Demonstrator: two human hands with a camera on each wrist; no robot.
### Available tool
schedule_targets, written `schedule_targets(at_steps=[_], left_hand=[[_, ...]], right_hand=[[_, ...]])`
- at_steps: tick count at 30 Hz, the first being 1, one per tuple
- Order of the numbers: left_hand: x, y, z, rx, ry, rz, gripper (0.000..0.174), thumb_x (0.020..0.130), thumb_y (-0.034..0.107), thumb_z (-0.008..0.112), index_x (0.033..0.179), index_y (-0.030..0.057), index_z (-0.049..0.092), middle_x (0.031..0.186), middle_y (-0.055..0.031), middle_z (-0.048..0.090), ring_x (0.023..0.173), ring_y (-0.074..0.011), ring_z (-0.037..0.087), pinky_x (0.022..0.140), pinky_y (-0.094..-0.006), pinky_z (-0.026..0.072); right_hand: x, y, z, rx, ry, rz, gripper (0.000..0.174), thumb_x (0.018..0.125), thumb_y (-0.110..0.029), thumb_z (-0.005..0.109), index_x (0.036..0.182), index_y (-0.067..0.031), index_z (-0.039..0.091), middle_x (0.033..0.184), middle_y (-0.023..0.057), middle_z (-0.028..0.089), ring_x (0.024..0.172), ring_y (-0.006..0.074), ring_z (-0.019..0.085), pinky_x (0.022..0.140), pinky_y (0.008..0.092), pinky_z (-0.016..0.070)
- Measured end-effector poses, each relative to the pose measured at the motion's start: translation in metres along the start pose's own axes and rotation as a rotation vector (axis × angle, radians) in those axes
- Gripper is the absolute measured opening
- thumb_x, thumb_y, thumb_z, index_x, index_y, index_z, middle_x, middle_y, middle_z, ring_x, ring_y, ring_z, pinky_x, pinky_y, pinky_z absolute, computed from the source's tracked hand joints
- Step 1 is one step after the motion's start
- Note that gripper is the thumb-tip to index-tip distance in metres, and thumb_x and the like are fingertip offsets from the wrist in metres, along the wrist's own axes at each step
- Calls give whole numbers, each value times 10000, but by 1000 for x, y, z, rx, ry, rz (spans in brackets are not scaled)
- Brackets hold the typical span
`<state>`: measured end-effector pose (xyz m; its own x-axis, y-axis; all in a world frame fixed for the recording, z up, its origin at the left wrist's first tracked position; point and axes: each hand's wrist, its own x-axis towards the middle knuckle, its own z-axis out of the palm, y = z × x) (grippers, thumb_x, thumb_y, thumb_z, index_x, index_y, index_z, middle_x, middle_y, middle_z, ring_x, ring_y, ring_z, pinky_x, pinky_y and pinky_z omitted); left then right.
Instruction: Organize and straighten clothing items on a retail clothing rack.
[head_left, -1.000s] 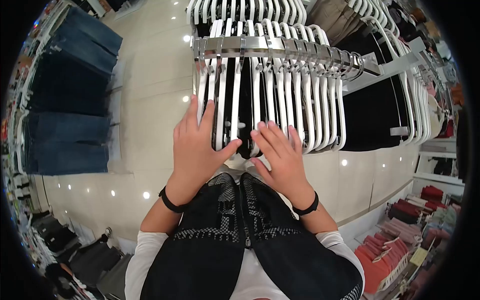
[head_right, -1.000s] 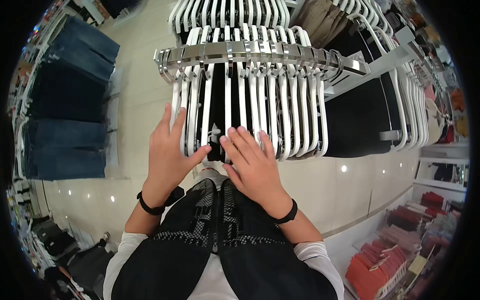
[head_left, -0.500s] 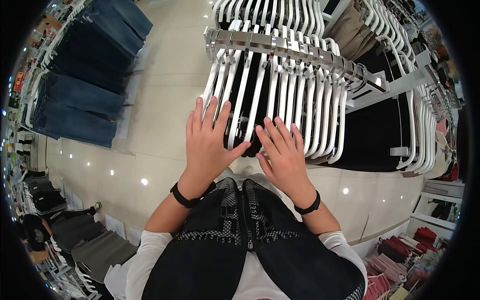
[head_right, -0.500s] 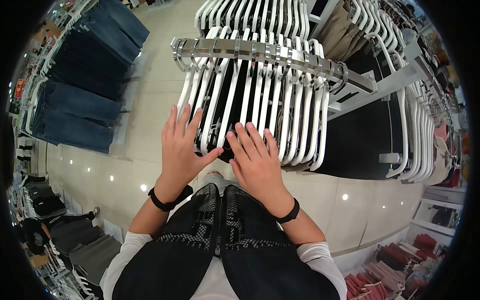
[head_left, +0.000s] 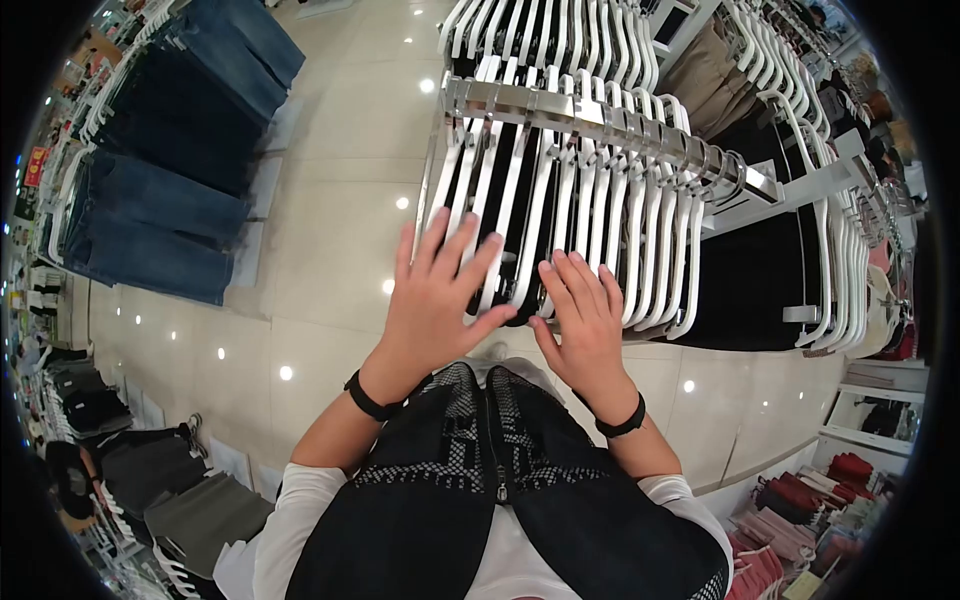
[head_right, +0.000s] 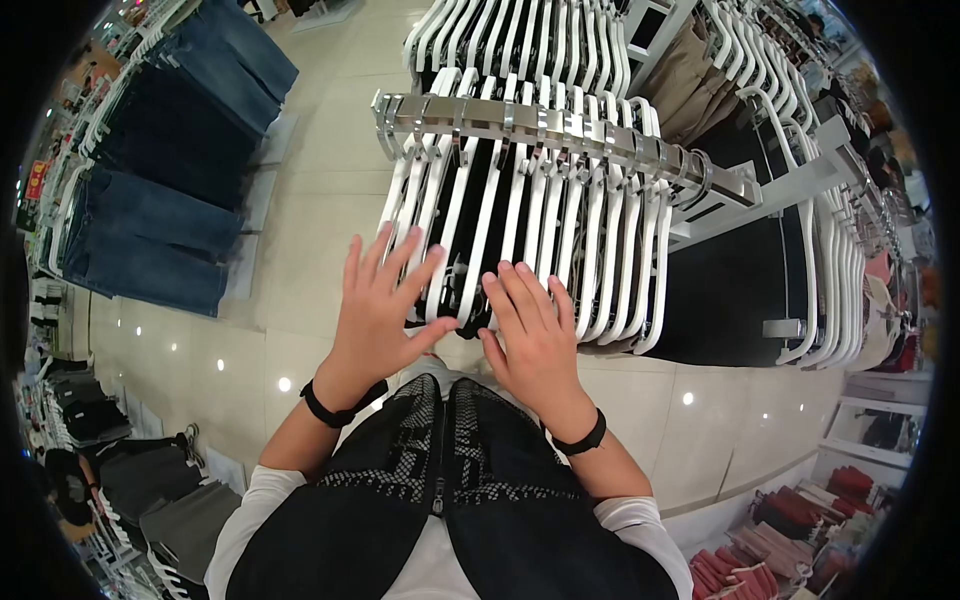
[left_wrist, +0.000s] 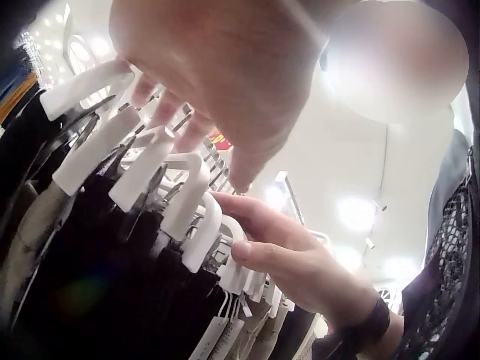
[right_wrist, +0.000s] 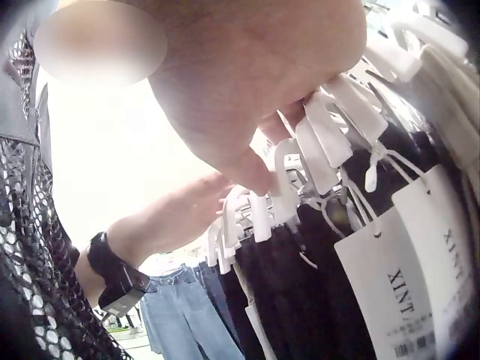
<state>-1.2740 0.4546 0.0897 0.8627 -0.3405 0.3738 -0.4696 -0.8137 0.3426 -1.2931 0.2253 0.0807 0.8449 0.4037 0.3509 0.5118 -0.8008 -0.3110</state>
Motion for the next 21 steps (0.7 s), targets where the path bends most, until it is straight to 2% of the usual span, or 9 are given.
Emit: schedule_targets(at_steps=[2,3,7,13,21], left_hand=[[6,-10,-4,-89,-30,158,700,834,444,799,1442,154,607,1534,-127,516,1486,-414,366,1196,-614,280],[8,-13,-7,-142,-76,177,610,856,425,787,1393,174,645,1510,-94,549,1469,-361,419,1205,-593,298],[22,-35,-17,-228,-156,383,495,889,403,768,1311,159,683,1429,-67,619,1403,-315,511,1178,-532,372],[45,-68,-15,-315,-228,585,472,884,395,770,1286,162,688,1432,-54,616,1389,-305,527,1157,-514,398],[62,-89,-6,-436,-246,721,499,843,334,800,1290,151,678,1435,-46,606,1352,-302,542,1103,-509,427]], right_hand=[[2,-2,3,-1,19,20,700,820,-176,762,1473,-61,536,1503,126,545,1411,298,492,1185,511,305],[3,-3,4,-1,28,33,702,817,-176,762,1471,-60,537,1499,125,549,1408,299,495,1186,509,304],[5,-11,11,-28,78,100,684,813,-165,755,1457,-57,547,1456,124,581,1378,303,522,1185,503,308],[18,-26,20,-110,154,252,691,763,-89,792,1418,-66,575,1414,101,606,1344,298,543,1162,485,344],[28,-48,28,-165,160,411,713,734,-2,718,1428,-73,571,1439,112,595,1377,325,527,1201,519,312]])
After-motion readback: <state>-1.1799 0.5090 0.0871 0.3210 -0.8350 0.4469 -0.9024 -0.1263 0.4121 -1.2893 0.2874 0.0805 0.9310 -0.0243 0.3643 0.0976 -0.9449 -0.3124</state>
